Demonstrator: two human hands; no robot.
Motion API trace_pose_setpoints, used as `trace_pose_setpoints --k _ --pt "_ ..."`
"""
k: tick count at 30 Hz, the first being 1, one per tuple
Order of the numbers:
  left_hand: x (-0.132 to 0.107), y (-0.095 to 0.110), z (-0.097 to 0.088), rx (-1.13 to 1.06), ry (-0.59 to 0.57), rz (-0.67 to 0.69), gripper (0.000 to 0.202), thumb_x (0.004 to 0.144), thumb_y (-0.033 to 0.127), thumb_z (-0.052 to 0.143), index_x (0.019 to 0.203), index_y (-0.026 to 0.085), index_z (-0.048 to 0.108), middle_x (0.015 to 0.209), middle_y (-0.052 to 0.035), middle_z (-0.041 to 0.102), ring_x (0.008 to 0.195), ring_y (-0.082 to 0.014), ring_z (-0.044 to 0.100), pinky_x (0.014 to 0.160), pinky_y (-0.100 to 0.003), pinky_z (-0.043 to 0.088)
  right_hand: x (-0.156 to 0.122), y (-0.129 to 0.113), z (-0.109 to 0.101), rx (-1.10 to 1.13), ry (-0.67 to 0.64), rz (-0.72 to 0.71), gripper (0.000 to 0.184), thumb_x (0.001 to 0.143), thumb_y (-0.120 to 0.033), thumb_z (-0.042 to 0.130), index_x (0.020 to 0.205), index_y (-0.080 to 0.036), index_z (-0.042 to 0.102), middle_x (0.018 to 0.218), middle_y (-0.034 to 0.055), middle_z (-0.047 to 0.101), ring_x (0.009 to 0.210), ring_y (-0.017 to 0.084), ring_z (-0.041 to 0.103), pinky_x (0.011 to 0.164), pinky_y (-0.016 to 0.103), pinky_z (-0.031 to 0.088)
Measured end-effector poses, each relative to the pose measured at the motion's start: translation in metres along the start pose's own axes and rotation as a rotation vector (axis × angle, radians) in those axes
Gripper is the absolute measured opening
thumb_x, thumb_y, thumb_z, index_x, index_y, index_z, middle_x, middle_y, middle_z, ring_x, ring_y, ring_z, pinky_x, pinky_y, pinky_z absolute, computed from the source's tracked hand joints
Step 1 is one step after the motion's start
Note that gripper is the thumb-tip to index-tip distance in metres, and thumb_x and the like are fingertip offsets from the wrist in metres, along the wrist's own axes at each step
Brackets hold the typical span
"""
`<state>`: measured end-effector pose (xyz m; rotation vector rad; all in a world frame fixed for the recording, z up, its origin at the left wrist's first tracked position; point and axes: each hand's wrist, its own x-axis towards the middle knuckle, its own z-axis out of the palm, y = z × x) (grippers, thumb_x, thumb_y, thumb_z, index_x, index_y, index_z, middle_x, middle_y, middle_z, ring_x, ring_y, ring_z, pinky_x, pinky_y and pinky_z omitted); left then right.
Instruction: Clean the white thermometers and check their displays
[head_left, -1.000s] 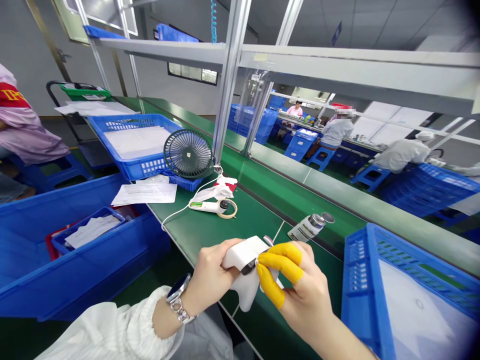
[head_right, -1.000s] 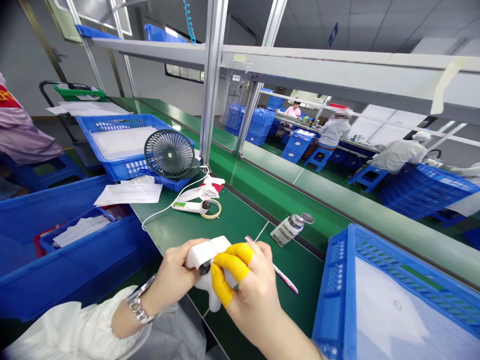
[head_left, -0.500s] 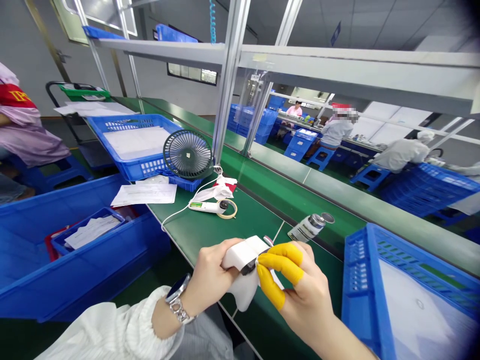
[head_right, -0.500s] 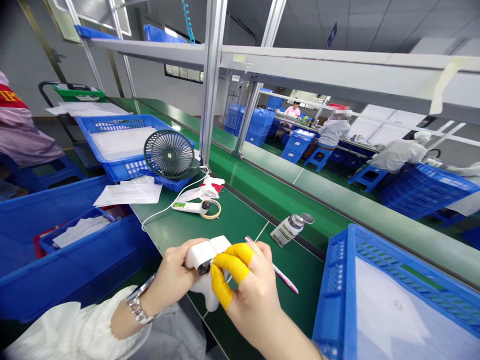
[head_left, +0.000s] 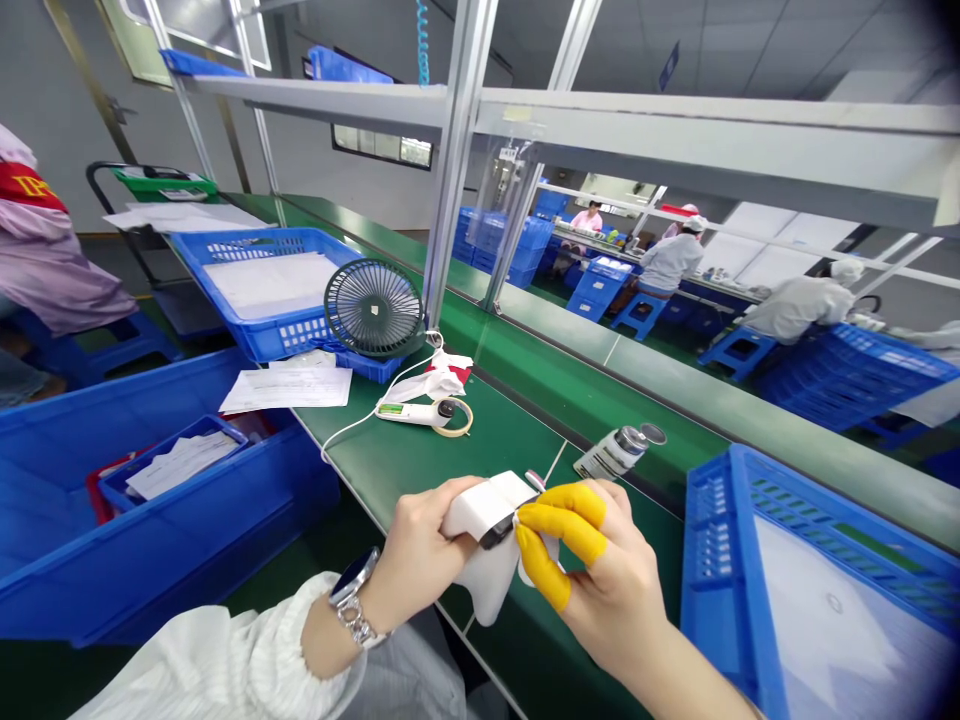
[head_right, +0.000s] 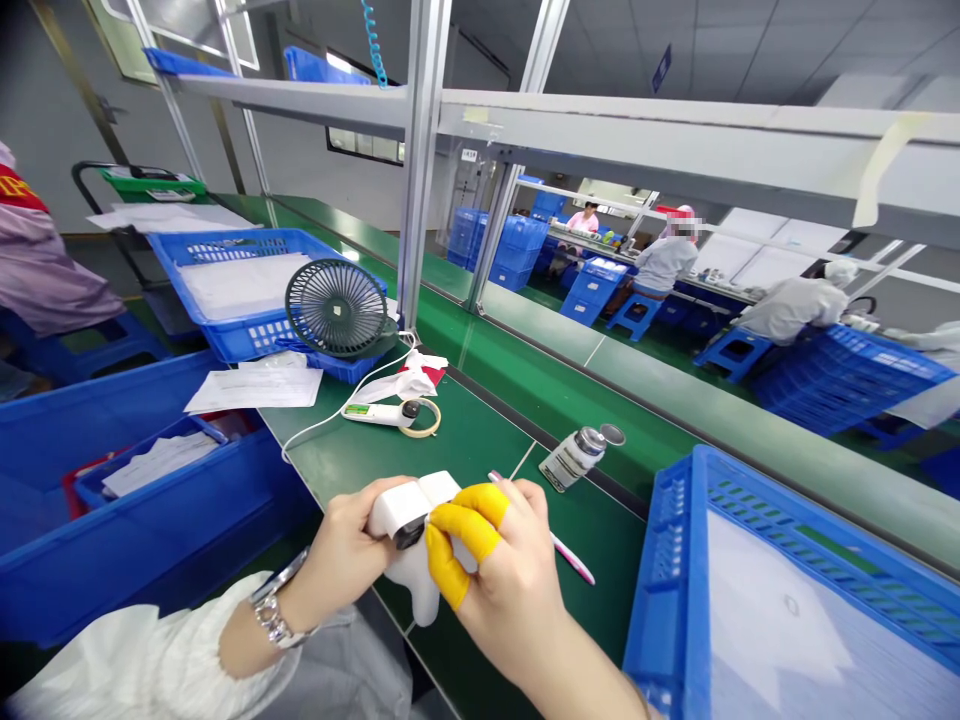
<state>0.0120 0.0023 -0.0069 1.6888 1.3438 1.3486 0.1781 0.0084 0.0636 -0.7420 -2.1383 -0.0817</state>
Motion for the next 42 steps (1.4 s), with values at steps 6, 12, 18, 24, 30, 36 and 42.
trace_pose_setpoints --k 6,12,18,24,30,36,42 --pt "-0.001 0.001 -0.001 0.006 -0.024 0.008 0.047 0.063 0.003 0.052 0.105 0.022 0.062 0.093 0.002 0.071 0.077 -0.0129 0.065 0.071 -0.02 0.05 0.001 -0.002 0.0 0.016 -0.02 0.004 0.017 0.075 -0.008 0.06 0.085 -0.021 0.058 0.074 0.0009 0.061 0.068 0.015 0.056 0.072 0.037 0.04" --pt "0.0 0.002 0.0 0.013 -0.005 -0.007 0.043 0.066 0.005 0.053 0.103 0.024 0.062 0.089 0.0034 0.071 0.074 -0.0119 0.065 0.068 -0.019 0.05 0.002 0.001 0.0 -0.032 -0.017 0.007 0.014 0.076 -0.009 0.061 0.084 -0.02 0.059 0.073 0.0014 0.061 0.066 0.015 0.054 0.069 0.036 0.04" --pt "-0.001 0.001 0.0 0.012 -0.012 0.004 0.046 0.064 0.003 0.052 0.104 0.023 0.062 0.091 0.0029 0.071 0.075 -0.012 0.065 0.069 -0.019 0.05 0.001 0.002 0.001 -0.009 -0.022 -0.01 0.016 0.075 -0.007 0.062 0.085 -0.019 0.058 0.074 0.0015 0.061 0.068 0.015 0.056 0.072 0.037 0.04" --pt "-0.001 0.0 0.001 -0.005 -0.016 -0.009 0.044 0.065 0.004 0.052 0.103 0.022 0.062 0.09 0.0027 0.071 0.074 -0.0121 0.065 0.068 -0.02 0.05 0.001 0.001 0.001 -0.016 -0.014 0.006 0.014 0.077 -0.009 0.059 0.084 -0.021 0.058 0.073 0.0009 0.061 0.067 0.014 0.056 0.07 0.036 0.041" --pt "-0.001 0.001 0.003 0.006 -0.013 -0.033 0.045 0.064 0.004 0.052 0.104 0.023 0.062 0.091 0.0029 0.071 0.076 -0.0124 0.065 0.07 -0.02 0.05 0.002 0.001 0.002 -0.015 -0.023 -0.008 0.014 0.076 -0.008 0.06 0.084 -0.02 0.059 0.072 0.0003 0.061 0.066 0.014 0.056 0.071 0.036 0.041" --pt "0.004 -0.004 0.0 0.014 -0.001 -0.033 0.04 0.067 0.008 0.054 0.103 0.023 0.062 0.092 0.0021 0.071 0.078 -0.0135 0.066 0.07 -0.02 0.051 0.003 0.023 -0.007 -0.138 0.026 0.003 0.009 0.077 -0.013 0.061 0.081 -0.021 0.061 0.072 0.0011 0.062 0.068 0.015 0.057 0.069 0.035 0.042" --pt "0.006 -0.014 -0.003 0.099 0.05 -0.079 0.035 0.068 0.012 0.059 0.101 0.022 0.063 0.083 0.0025 0.071 0.071 -0.0137 0.065 0.064 -0.02 0.05 -0.008 0.099 -0.043 -0.533 0.167 0.422 0.017 0.078 -0.033 0.055 0.077 -0.019 0.066 0.084 0.0066 0.067 0.081 0.022 0.061 0.076 0.037 0.045"
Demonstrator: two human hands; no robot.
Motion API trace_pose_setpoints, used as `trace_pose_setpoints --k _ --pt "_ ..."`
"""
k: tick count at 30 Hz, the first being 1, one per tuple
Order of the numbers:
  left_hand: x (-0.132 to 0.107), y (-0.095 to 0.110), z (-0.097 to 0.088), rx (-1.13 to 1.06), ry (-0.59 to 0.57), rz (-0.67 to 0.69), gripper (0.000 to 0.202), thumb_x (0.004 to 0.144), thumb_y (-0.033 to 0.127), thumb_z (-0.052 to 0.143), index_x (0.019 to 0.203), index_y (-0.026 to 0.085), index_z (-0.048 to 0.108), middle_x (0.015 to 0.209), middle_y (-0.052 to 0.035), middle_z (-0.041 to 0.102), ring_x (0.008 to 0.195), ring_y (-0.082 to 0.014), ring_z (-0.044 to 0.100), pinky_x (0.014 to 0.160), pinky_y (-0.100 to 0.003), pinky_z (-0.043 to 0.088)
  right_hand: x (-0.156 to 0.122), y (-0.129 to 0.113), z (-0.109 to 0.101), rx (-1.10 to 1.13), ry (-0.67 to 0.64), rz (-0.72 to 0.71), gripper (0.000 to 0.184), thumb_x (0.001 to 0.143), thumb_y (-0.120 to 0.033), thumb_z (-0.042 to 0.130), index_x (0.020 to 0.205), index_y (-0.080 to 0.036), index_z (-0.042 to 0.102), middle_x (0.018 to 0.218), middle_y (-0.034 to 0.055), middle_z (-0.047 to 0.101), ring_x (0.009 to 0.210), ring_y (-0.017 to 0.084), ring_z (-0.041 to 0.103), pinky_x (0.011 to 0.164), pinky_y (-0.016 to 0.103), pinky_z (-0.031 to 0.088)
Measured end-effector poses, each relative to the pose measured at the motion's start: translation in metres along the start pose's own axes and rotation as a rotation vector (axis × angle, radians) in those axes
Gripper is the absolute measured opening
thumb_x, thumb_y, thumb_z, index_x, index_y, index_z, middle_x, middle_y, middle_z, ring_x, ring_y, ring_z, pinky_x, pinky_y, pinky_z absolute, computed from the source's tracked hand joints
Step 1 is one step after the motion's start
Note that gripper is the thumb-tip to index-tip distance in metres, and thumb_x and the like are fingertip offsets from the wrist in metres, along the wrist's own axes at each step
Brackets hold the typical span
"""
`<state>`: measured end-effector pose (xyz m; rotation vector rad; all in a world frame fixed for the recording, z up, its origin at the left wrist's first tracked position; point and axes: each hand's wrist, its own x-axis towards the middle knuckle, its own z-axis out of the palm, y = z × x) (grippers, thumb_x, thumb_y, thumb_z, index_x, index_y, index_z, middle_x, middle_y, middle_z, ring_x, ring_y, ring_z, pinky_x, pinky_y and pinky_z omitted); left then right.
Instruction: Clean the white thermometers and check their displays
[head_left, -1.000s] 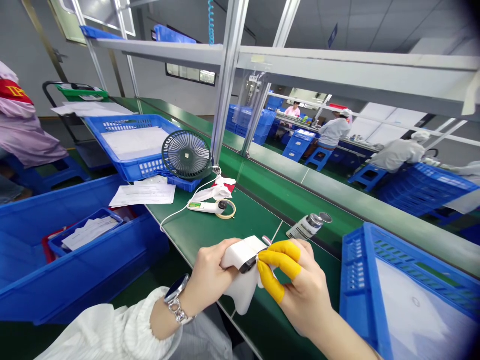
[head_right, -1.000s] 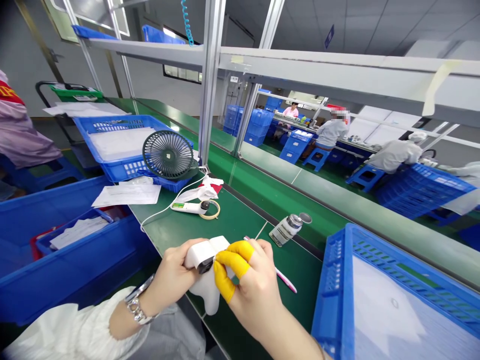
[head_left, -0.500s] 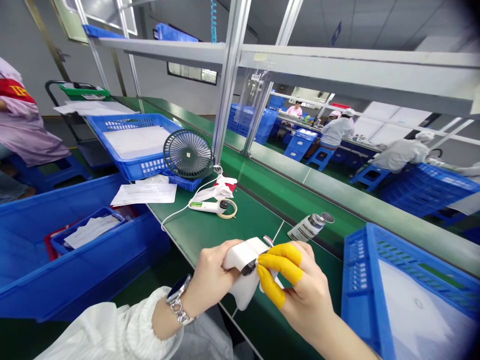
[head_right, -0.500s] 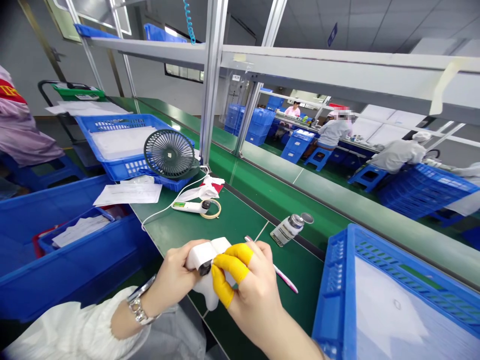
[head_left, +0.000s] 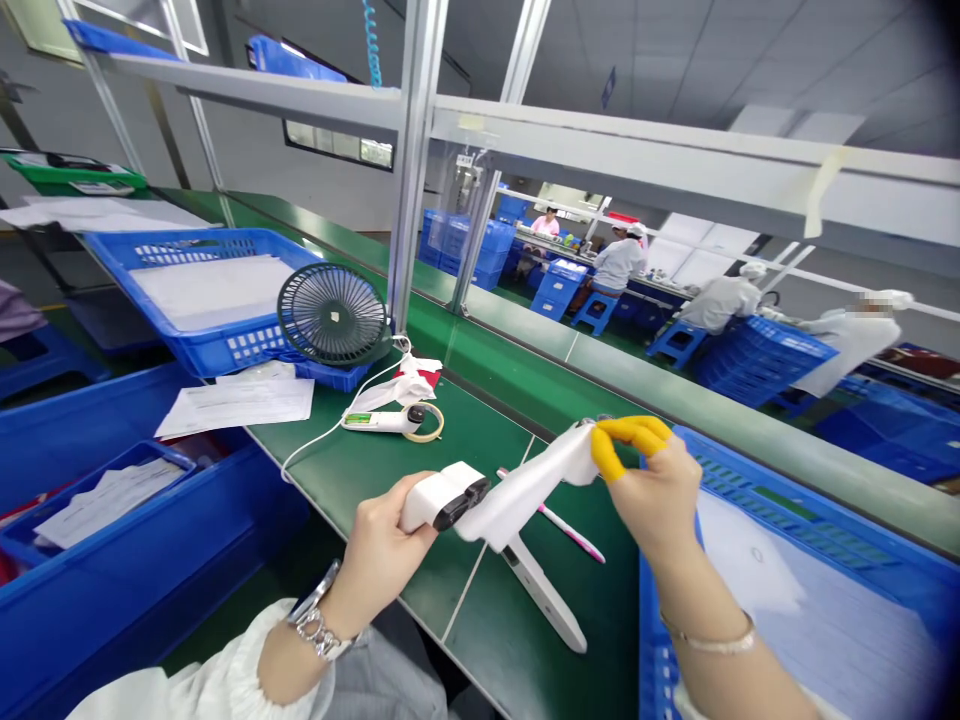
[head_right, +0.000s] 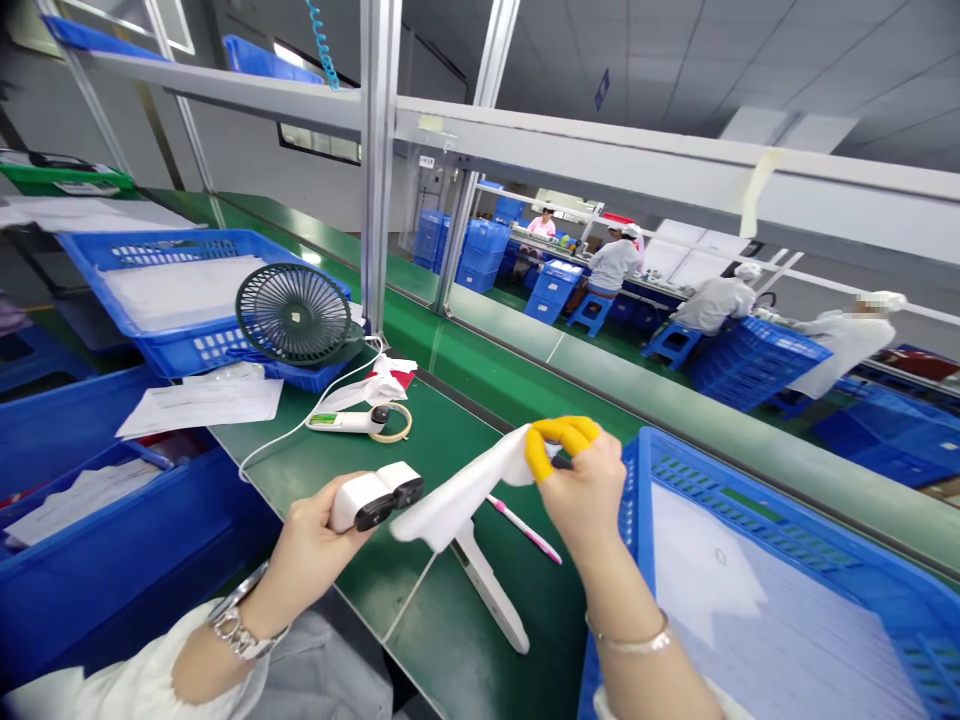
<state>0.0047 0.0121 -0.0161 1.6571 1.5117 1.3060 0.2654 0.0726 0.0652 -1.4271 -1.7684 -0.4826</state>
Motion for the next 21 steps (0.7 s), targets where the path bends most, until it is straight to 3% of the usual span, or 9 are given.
trace_pose_setpoints --k 4,8,15,21 --pt "0.0 -0.001 0.004 0.025 -0.017 0.031 0.031 0.069 0.015 0.059 0.099 0.021 0.063 0.077 0.0021 0.07 0.065 -0.0132 0.064 0.06 -0.02 0.049 0.01 0.053 0.016 -0.153 -0.105 0.139 0.024 0.076 -0.032 0.05 0.08 -0.017 0.069 0.084 0.0084 0.068 0.079 0.023 0.061 0.074 0.034 0.045" --pt "0.0 -0.002 0.006 0.03 -0.019 0.033 0.029 0.07 0.017 0.06 0.099 0.021 0.064 0.077 0.0013 0.07 0.064 -0.0138 0.064 0.06 -0.02 0.049 0.011 0.081 0.036 -0.272 -0.287 0.241 0.026 0.074 -0.032 0.051 0.08 -0.016 0.071 0.084 0.009 0.069 0.077 0.024 0.062 0.067 0.033 0.043" --pt "0.001 -0.003 0.003 0.026 -0.042 0.008 0.029 0.07 0.019 0.061 0.1 0.021 0.063 0.082 0.0009 0.071 0.07 -0.0147 0.065 0.064 -0.021 0.05 0.019 0.093 0.051 -0.381 -0.505 0.284 0.029 0.077 -0.035 0.05 0.089 -0.022 0.073 0.094 0.0077 0.068 0.08 0.024 0.062 0.064 0.033 0.037" --pt "0.001 -0.004 0.003 0.04 -0.043 -0.014 0.03 0.07 0.018 0.061 0.1 0.021 0.063 0.084 0.0012 0.071 0.072 -0.0147 0.065 0.066 -0.021 0.05 0.026 0.096 0.054 -0.387 -0.556 0.285 0.025 0.075 -0.033 0.052 0.085 -0.025 0.073 0.086 0.0066 0.069 0.073 0.023 0.061 0.06 0.032 0.035"
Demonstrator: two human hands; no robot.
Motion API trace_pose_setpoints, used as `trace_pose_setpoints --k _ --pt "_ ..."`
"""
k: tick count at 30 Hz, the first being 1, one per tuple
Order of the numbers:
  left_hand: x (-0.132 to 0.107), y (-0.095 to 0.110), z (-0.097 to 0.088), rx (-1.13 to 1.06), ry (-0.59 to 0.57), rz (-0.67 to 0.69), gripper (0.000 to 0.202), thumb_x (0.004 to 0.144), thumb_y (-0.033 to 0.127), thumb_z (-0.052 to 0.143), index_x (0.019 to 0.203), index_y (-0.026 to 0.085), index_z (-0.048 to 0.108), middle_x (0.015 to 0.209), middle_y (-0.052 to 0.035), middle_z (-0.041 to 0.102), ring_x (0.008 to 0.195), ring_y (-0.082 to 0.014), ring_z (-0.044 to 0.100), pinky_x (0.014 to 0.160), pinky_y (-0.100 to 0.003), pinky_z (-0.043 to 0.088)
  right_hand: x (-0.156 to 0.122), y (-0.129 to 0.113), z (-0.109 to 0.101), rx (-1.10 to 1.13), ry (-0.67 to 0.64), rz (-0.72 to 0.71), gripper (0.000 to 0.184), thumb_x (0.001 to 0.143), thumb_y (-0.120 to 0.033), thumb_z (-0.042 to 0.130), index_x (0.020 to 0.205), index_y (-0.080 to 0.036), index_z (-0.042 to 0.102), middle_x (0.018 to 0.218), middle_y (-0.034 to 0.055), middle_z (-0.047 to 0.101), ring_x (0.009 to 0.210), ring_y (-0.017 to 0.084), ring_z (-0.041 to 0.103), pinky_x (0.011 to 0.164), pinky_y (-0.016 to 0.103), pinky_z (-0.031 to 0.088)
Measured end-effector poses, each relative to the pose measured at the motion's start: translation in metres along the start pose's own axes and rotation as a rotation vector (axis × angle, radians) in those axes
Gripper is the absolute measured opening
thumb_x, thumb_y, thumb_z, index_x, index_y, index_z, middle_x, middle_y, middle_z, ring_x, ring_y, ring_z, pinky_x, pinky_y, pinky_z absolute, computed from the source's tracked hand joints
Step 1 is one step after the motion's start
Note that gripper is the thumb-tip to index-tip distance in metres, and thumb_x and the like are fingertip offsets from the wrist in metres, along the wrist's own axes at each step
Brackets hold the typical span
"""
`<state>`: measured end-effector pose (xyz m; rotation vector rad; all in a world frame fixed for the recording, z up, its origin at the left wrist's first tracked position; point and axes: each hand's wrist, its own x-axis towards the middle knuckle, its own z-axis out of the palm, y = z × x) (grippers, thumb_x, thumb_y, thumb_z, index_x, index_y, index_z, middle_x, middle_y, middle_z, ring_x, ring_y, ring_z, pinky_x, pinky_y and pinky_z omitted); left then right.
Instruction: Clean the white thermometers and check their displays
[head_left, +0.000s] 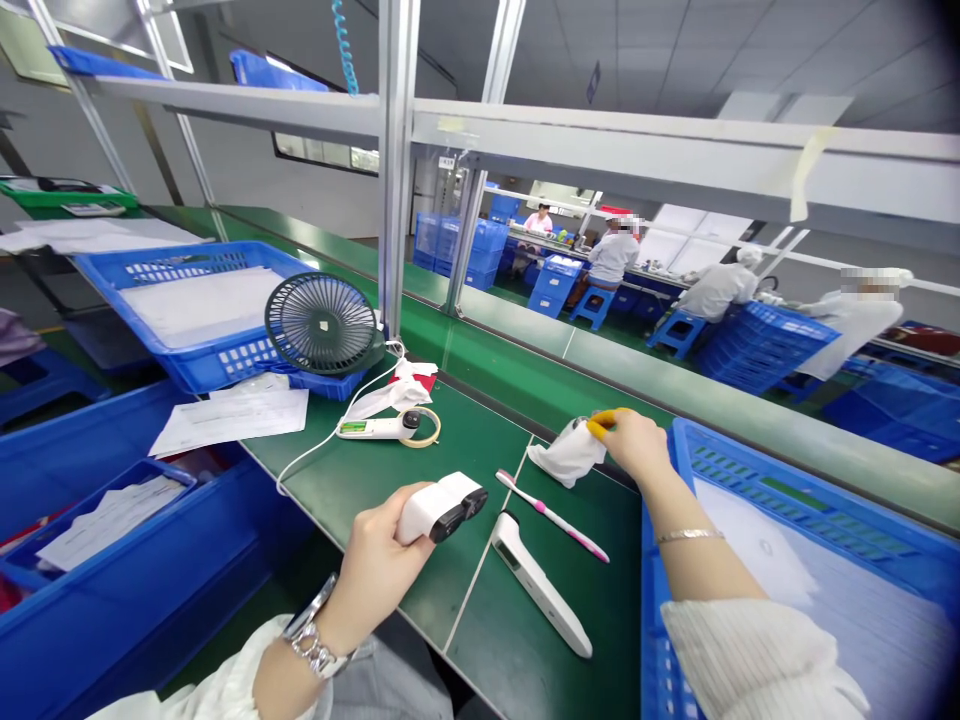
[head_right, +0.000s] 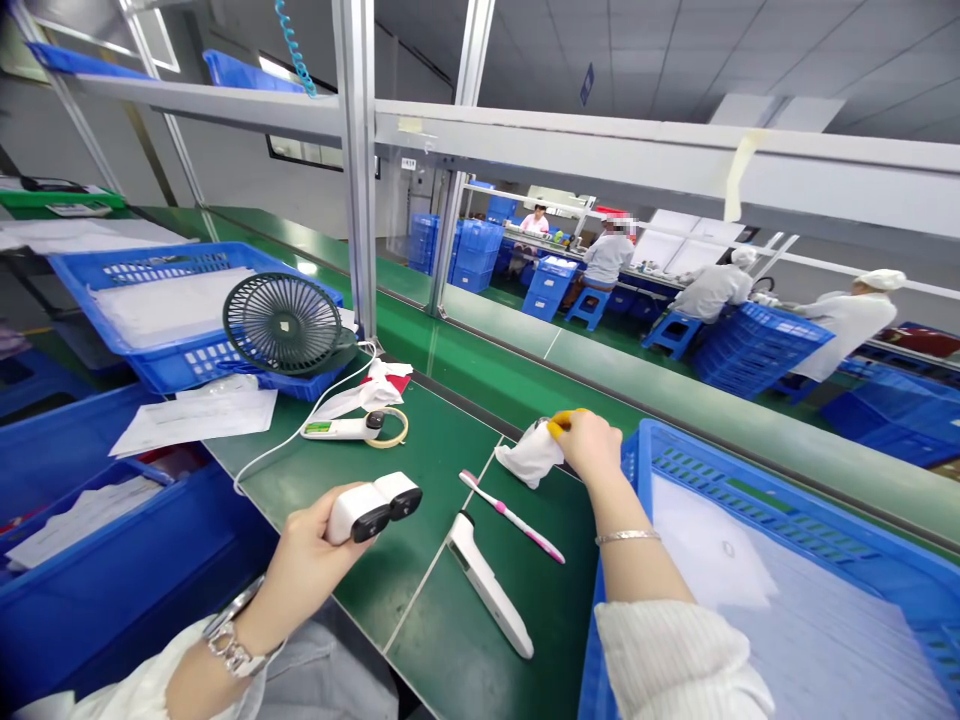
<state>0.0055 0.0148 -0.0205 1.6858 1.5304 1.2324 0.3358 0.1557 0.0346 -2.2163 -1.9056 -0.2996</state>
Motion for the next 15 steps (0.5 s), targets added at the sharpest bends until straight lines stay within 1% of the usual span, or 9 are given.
trace_pose_setpoints --k 3,5,7,10,13,14,15 --pt "0.0 0.0 0.002 0.003 0.002 0.0 0.03 0.07 0.018 0.061 0.1 0.021 0.063 0.083 0.001 0.071 0.071 -0.0145 0.065 0.065 -0.021 0.05 -0.005 -0.002 -0.001 0.003 0.075 -0.021 0.024 0.075 -0.03 0.052 0.081 -0.021 0.074 0.082 0.0082 0.069 0.073 0.023 0.06 0.061 0.032 0.035" --pt "-0.001 0.0 0.003 0.001 0.007 0.005 0.03 0.069 0.018 0.061 0.099 0.021 0.063 0.082 0.0009 0.071 0.07 -0.0144 0.065 0.064 -0.021 0.05 -0.011 -0.008 -0.005 0.019 0.167 -0.058 0.026 0.076 -0.029 0.051 0.082 -0.017 0.073 0.079 0.0107 0.067 0.075 0.024 0.059 0.064 0.034 0.036" --pt "-0.001 0.0 0.003 -0.008 0.012 0.006 0.03 0.07 0.018 0.061 0.099 0.02 0.063 0.08 0.0012 0.07 0.068 -0.0139 0.064 0.062 -0.02 0.049 -0.019 -0.019 -0.012 0.063 0.274 -0.138 0.027 0.077 -0.028 0.05 0.082 -0.015 0.072 0.08 0.012 0.067 0.079 0.026 0.058 0.068 0.037 0.038" --pt "0.002 0.0 0.002 -0.03 0.029 -0.001 0.029 0.07 0.018 0.061 0.099 0.02 0.063 0.079 0.0016 0.07 0.067 -0.0133 0.063 0.062 -0.02 0.049 -0.04 -0.048 -0.024 0.176 0.421 -0.328 0.022 0.077 -0.03 0.052 0.077 -0.018 0.071 0.084 0.0095 0.067 0.08 0.025 0.057 0.076 0.041 0.038" --pt "0.006 -0.003 -0.002 -0.053 0.062 -0.027 0.03 0.07 0.02 0.062 0.1 0.021 0.063 0.08 0.0016 0.07 0.067 -0.0133 0.063 0.063 -0.02 0.048 -0.07 -0.085 -0.036 0.301 0.51 -0.555 0.016 0.076 -0.032 0.058 0.07 -0.021 0.067 0.077 0.0044 0.065 0.073 0.018 0.056 0.077 0.038 0.039" --pt "0.007 -0.004 -0.003 -0.057 0.07 -0.038 0.03 0.07 0.02 0.062 0.1 0.021 0.063 0.08 0.0016 0.07 0.068 -0.0134 0.063 0.063 -0.021 0.048 -0.08 -0.096 -0.039 0.36 0.538 -0.654 0.011 0.076 -0.029 0.06 0.07 -0.021 0.065 0.074 0.0029 0.064 0.07 0.016 0.055 0.074 0.036 0.039" --pt "0.007 -0.005 -0.004 -0.059 0.076 -0.049 0.03 0.07 0.02 0.062 0.1 0.021 0.062 0.081 0.0016 0.07 0.069 -0.0135 0.063 0.064 -0.021 0.048 -0.091 -0.107 -0.043 0.471 0.583 -0.785 0.003 0.074 -0.023 0.063 0.072 -0.02 0.063 0.072 0.0026 0.063 0.067 0.015 0.054 0.071 0.036 0.039"
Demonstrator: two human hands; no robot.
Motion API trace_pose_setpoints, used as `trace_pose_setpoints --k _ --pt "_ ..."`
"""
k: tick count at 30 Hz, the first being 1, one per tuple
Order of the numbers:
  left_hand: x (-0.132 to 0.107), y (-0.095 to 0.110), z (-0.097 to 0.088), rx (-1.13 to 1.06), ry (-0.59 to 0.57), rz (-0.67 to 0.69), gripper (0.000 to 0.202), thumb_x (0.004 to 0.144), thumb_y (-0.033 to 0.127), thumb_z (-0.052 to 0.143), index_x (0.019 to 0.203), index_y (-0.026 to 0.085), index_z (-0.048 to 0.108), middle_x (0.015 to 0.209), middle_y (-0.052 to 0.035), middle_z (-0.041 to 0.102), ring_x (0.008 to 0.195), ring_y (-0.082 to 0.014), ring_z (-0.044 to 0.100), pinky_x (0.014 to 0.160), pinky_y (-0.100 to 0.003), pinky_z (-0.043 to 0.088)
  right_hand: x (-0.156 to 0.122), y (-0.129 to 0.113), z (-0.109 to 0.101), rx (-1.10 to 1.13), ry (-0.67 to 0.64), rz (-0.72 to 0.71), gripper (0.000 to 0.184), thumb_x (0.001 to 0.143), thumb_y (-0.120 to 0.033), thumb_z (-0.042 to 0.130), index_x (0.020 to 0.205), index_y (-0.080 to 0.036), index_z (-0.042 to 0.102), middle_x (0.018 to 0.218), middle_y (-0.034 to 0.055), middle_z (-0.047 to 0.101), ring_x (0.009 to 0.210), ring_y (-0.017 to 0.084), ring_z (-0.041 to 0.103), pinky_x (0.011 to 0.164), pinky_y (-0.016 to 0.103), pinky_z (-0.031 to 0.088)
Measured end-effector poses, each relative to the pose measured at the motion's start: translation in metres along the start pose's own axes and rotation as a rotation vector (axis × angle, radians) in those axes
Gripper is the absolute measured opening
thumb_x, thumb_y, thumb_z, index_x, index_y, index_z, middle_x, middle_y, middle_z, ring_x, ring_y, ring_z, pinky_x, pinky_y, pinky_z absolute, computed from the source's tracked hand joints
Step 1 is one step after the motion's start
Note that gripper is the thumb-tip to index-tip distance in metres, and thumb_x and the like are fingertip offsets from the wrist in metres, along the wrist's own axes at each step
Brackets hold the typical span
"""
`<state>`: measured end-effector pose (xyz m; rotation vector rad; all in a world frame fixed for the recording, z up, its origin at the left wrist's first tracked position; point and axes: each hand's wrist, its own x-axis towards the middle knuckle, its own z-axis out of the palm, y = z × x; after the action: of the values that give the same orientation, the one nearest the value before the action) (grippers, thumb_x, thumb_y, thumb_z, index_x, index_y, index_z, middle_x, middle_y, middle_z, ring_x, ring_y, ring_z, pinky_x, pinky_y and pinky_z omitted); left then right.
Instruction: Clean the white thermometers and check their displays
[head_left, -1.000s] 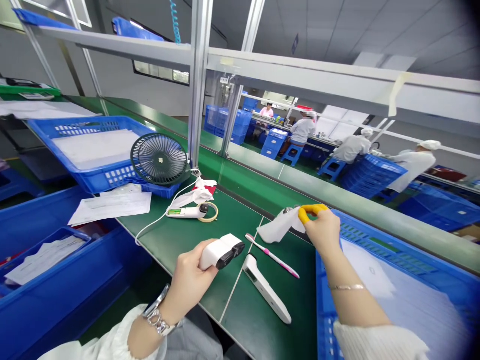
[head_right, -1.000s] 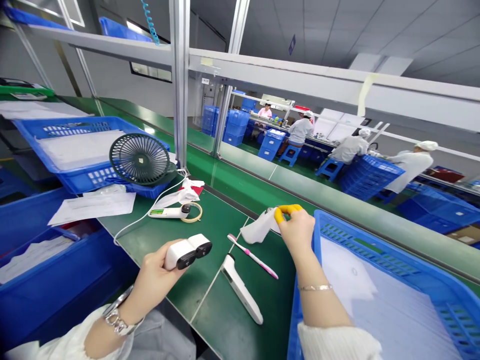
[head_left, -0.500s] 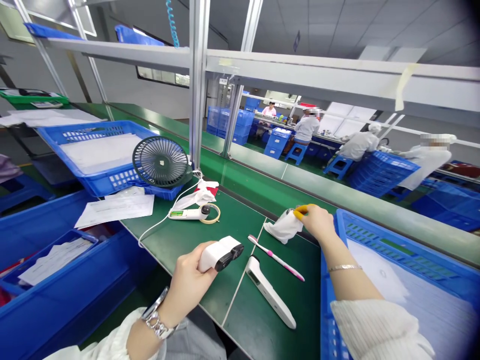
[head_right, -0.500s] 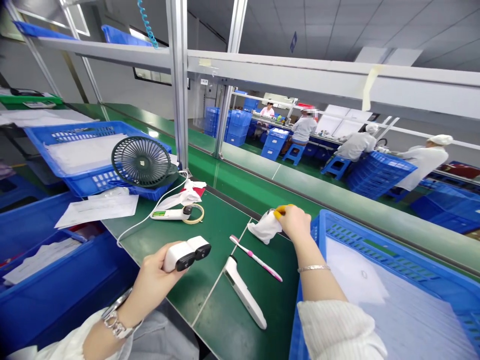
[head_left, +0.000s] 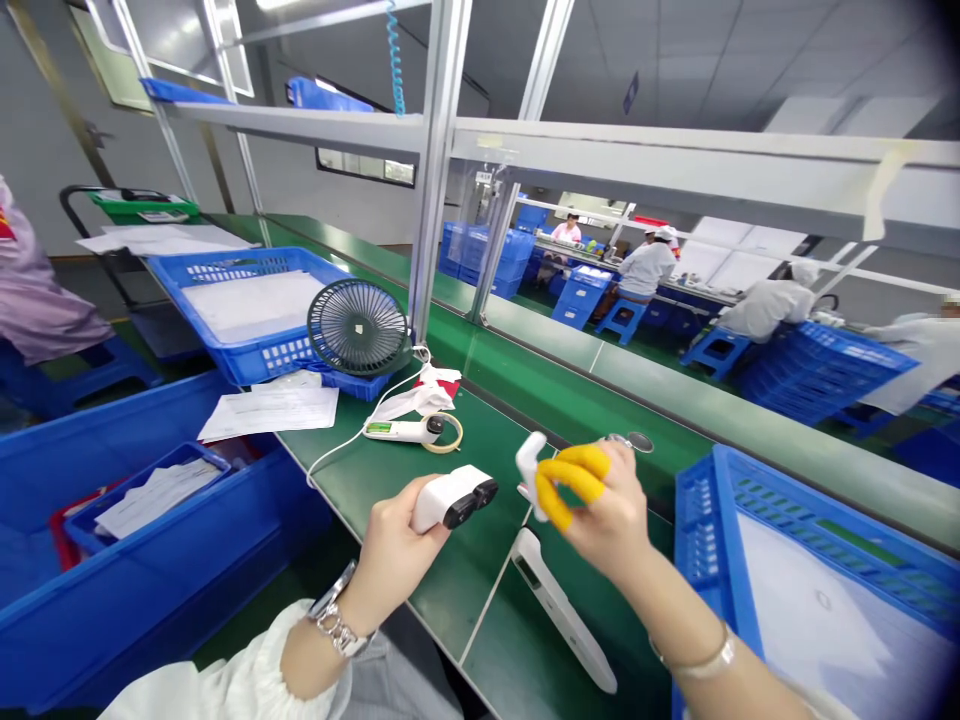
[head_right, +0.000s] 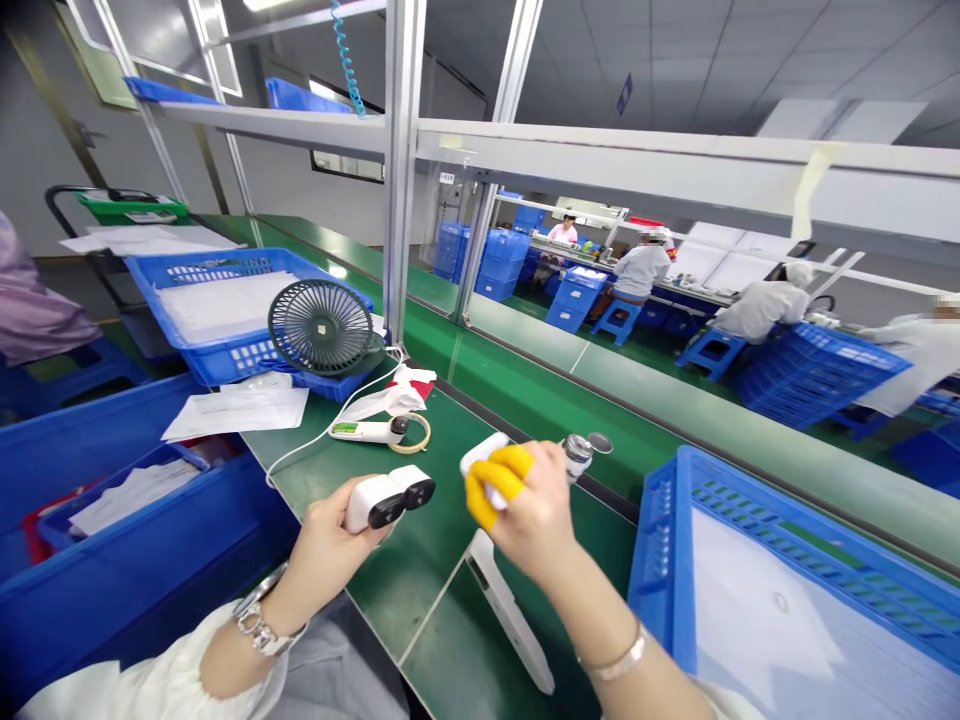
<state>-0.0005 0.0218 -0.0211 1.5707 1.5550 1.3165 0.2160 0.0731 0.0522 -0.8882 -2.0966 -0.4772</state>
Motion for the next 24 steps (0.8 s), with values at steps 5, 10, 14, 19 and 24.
trace_pose_setpoints --k 5,10,14,19,24 --pt "-0.001 0.005 -0.002 -0.024 -0.045 -0.024 0.031 0.071 0.016 0.059 0.101 0.023 0.062 0.085 0.0028 0.07 0.075 -0.0134 0.064 0.069 -0.021 0.048 0.001 -0.045 -0.001 0.288 0.052 -0.153 0.019 0.07 -0.009 0.068 0.085 -0.018 0.059 0.073 0.0029 0.06 0.064 0.014 0.049 0.065 0.035 0.036" --pt "-0.004 0.012 0.003 -0.075 -0.122 -0.007 0.034 0.069 0.012 0.057 0.101 0.023 0.062 0.089 0.0027 0.07 0.078 -0.0134 0.064 0.071 -0.02 0.048 -0.003 -0.05 0.0 0.35 -0.007 -0.176 0.022 0.07 -0.006 0.065 0.088 -0.018 0.059 0.075 0.0033 0.062 0.066 0.015 0.048 0.067 0.038 0.036" --pt "-0.005 0.014 0.008 -0.13 -0.195 -0.036 0.033 0.068 0.013 0.058 0.1 0.021 0.063 0.082 0.003 0.069 0.072 -0.0131 0.062 0.066 -0.02 0.048 -0.006 -0.044 0.001 0.362 -0.017 -0.166 0.021 0.071 -0.008 0.065 0.088 -0.019 0.06 0.075 0.0027 0.062 0.066 0.015 0.047 0.067 0.038 0.035" --pt "-0.006 0.016 0.009 -0.206 -0.22 -0.074 0.025 0.068 0.018 0.062 0.093 0.019 0.064 0.078 0.0031 0.068 0.07 -0.0128 0.061 0.064 -0.019 0.047 -0.008 -0.04 0.005 0.38 -0.033 -0.126 0.021 0.073 -0.009 0.063 0.091 -0.019 0.059 0.078 0.0044 0.06 0.068 0.016 0.049 0.067 0.038 0.037" --pt "-0.008 0.017 0.009 -0.185 -0.229 -0.076 0.03 0.066 0.012 0.057 0.095 0.02 0.063 0.074 0.0042 0.067 0.067 -0.0125 0.06 0.061 -0.019 0.046 -0.007 -0.044 0.007 0.464 -0.036 -0.066 0.018 0.076 -0.01 0.061 0.091 -0.02 0.059 0.077 0.0036 0.059 0.068 0.015 0.05 0.067 0.038 0.038"
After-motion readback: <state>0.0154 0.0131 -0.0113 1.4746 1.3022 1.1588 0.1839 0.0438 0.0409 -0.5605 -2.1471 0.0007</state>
